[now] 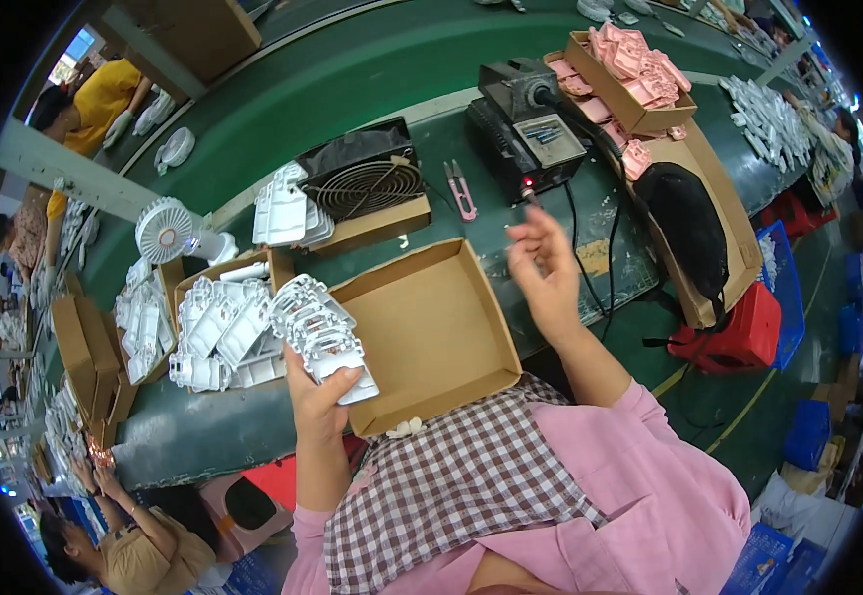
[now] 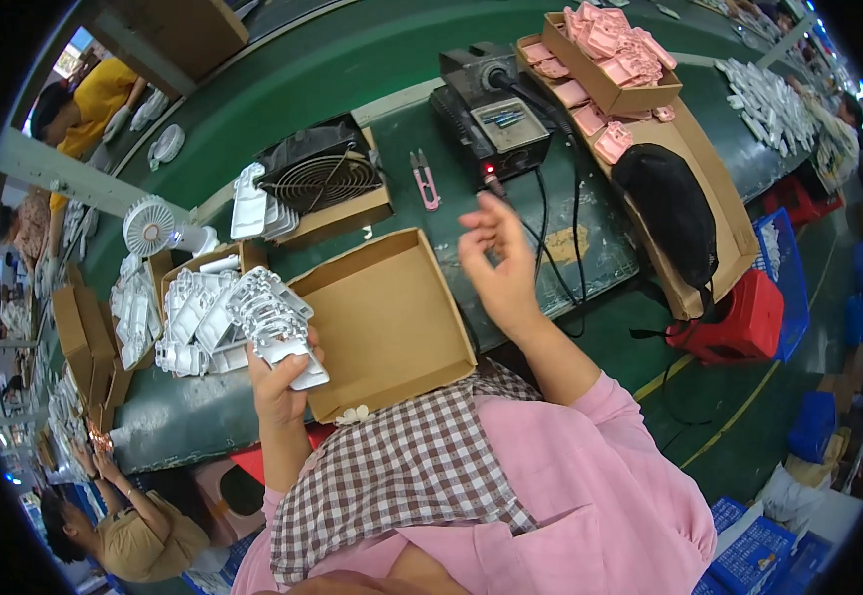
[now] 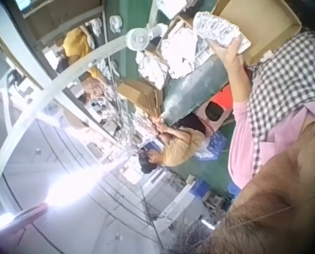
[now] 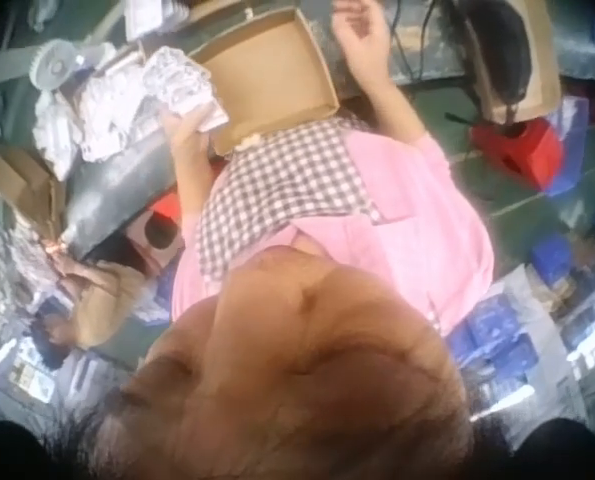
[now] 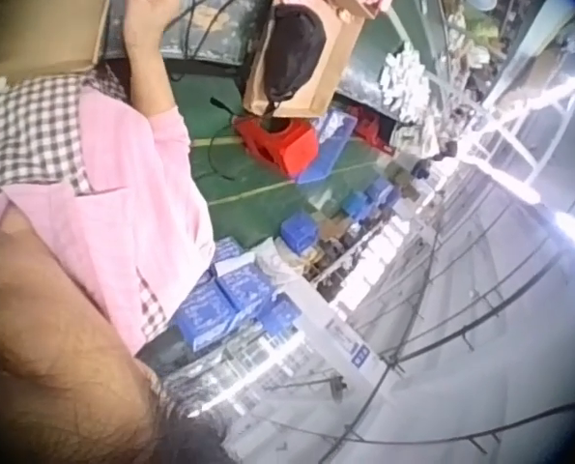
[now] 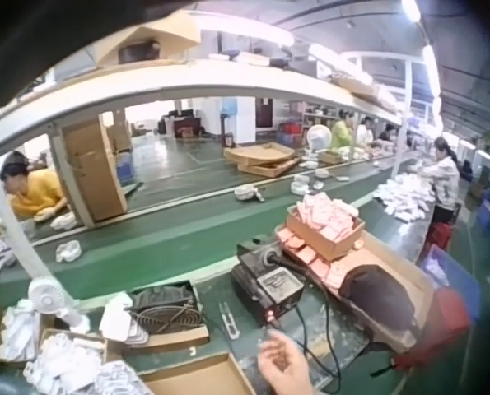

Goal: The person sorts white plastic fan housings by hand between cardboard boxes, then uses a soldering iron to apply solder to a specific point on one of the components.

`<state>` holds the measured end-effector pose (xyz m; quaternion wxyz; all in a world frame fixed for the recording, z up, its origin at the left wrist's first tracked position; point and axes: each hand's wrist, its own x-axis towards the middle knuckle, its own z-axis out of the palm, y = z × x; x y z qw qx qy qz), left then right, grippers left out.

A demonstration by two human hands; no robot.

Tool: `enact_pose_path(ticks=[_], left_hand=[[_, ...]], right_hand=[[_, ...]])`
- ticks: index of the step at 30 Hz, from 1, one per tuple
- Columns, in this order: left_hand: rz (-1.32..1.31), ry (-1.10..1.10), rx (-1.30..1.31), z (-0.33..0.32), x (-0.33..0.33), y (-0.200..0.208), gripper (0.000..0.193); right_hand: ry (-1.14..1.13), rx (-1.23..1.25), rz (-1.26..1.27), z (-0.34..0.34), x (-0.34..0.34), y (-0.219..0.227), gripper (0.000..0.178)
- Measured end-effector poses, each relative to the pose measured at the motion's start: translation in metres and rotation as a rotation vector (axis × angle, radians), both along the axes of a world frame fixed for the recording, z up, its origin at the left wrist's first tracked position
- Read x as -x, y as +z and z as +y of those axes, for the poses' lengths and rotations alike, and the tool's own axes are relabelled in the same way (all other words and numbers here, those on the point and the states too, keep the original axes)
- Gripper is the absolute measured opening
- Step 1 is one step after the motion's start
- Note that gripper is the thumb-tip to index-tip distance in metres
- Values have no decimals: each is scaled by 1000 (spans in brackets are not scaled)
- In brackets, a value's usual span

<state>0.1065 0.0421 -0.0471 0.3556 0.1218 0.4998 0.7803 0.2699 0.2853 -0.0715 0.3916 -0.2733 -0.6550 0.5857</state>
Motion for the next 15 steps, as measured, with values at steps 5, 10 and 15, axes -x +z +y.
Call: enact_pose_path(ticks=[5,10,15], left_hand=[[16,13,16,20,-4,6,61],[-38,-66,45,31,-10,13,69],[-50,-115,120,35,-14,9,73]], right_hand=[[-221,7,216,51,18,32,56],[-275,59,16,101,39,48,37],[-441,-301,-47,141,63,54,28]])
